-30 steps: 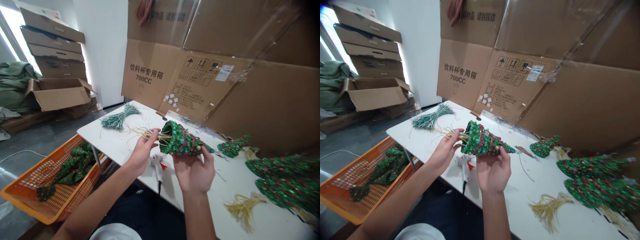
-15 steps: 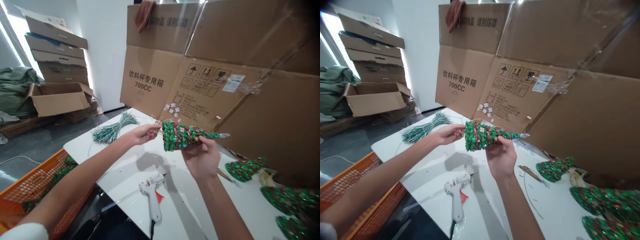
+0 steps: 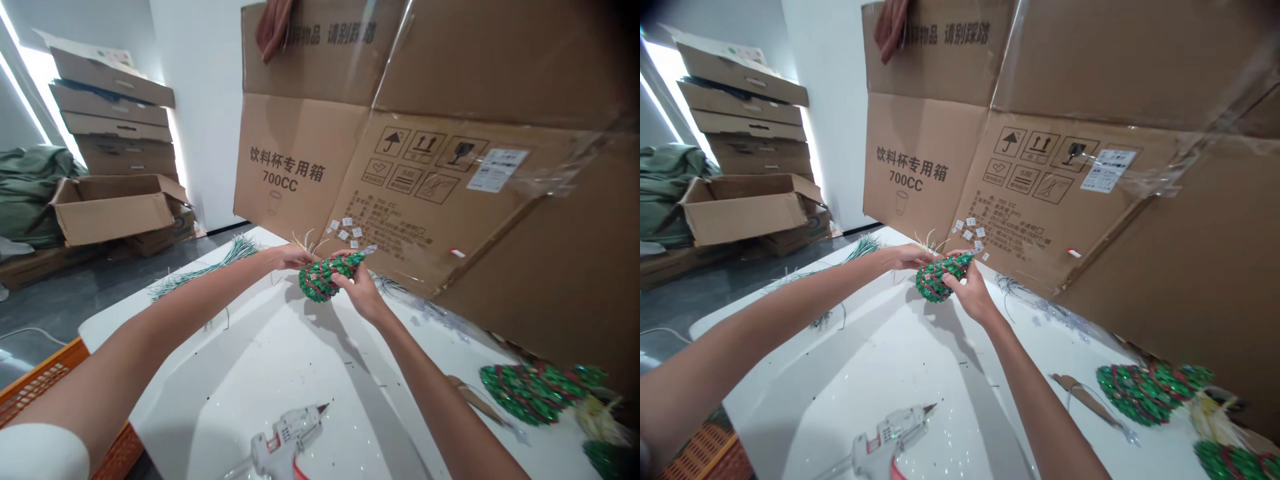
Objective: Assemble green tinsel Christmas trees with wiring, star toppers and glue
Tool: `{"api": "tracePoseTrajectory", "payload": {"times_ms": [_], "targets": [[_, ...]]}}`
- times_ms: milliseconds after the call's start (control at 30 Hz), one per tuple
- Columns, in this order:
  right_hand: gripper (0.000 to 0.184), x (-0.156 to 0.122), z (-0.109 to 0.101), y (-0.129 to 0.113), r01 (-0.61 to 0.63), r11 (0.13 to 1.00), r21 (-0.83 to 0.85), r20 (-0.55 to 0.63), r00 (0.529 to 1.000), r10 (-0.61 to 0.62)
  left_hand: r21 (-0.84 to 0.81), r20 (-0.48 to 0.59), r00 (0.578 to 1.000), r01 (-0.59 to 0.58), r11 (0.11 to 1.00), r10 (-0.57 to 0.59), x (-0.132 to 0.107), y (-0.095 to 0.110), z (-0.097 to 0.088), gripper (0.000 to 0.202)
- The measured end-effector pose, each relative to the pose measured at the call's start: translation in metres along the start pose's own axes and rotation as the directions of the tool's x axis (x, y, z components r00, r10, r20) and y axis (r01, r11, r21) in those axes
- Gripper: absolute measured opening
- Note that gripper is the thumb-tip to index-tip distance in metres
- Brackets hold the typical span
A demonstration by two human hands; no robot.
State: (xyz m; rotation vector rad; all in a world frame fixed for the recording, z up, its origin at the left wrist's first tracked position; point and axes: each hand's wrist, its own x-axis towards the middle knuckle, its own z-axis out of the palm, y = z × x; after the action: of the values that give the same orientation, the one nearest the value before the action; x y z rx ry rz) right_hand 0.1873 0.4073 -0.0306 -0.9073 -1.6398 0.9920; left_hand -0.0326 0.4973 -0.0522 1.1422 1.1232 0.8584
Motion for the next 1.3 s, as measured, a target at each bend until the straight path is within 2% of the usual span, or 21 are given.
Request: {"api": "tracePoseTrajectory", "payload": {"times_ms": [133, 367, 533, 767, 933, 1133, 1200, 1300], "targets": [[0.038, 0.023, 0.002, 0.033, 0.002, 0.995, -0.101, 0.065, 0.998, 0.004, 0.120, -0.129, 0.984, 0.142, 0.983, -0.126, 0.034, -0.016, 0.000, 0.042], [0.039, 0.054, -0.003, 0.080, -0.028, 0.986, -0.166, 0.125, 0.991, 0.049, 0.179, -0.248, 0.960, 0.180, 0.967, -0.133, 0.067, -0.042, -0.009, 0.041], [0.040, 0.066, -0.007, 0.096, -0.080, 0.981, -0.178, 0.106, 0.989, 0.100, 0.184, -0.274, 0.956, 0.158, 0.970, -0.104, 0.084, -0.051, -0.019, 0.041], [0.040, 0.077, -0.004, 0.106, -0.129, 0.967, -0.218, 0.091, 0.984, 0.151, 0.208, -0.222, 0.969, 0.157, 0.966, -0.110, 0.097, -0.049, -0.023, 0.041], [0.039, 0.082, 0.002, 0.107, -0.112, 0.960, -0.257, 0.123, 0.981, 0.148, 0.236, -0.228, 0.970, 0.135, 0.962, -0.080, 0.091, -0.032, -0.040, 0.042], [0.042, 0.079, 0.009, 0.105, -0.117, 0.954, -0.276, 0.098, 0.984, 0.149, 0.337, -0.259, 0.966, 0.063, 0.939, 0.028, 0.057, -0.006, -0.062, 0.041], [0.052, 0.072, 0.008, 0.101, -0.125, 0.954, -0.272, 0.067, 0.987, 0.149, 0.376, -0.271, 0.961, 0.057, 0.925, 0.051, 0.042, -0.004, -0.066, 0.042], [0.077, 0.053, -0.001, 0.089, -0.140, 0.952, -0.271, -0.011, 0.990, 0.142, 0.426, -0.271, 0.960, 0.049, 0.903, 0.075, 0.020, -0.007, -0.071, 0.041]]}}
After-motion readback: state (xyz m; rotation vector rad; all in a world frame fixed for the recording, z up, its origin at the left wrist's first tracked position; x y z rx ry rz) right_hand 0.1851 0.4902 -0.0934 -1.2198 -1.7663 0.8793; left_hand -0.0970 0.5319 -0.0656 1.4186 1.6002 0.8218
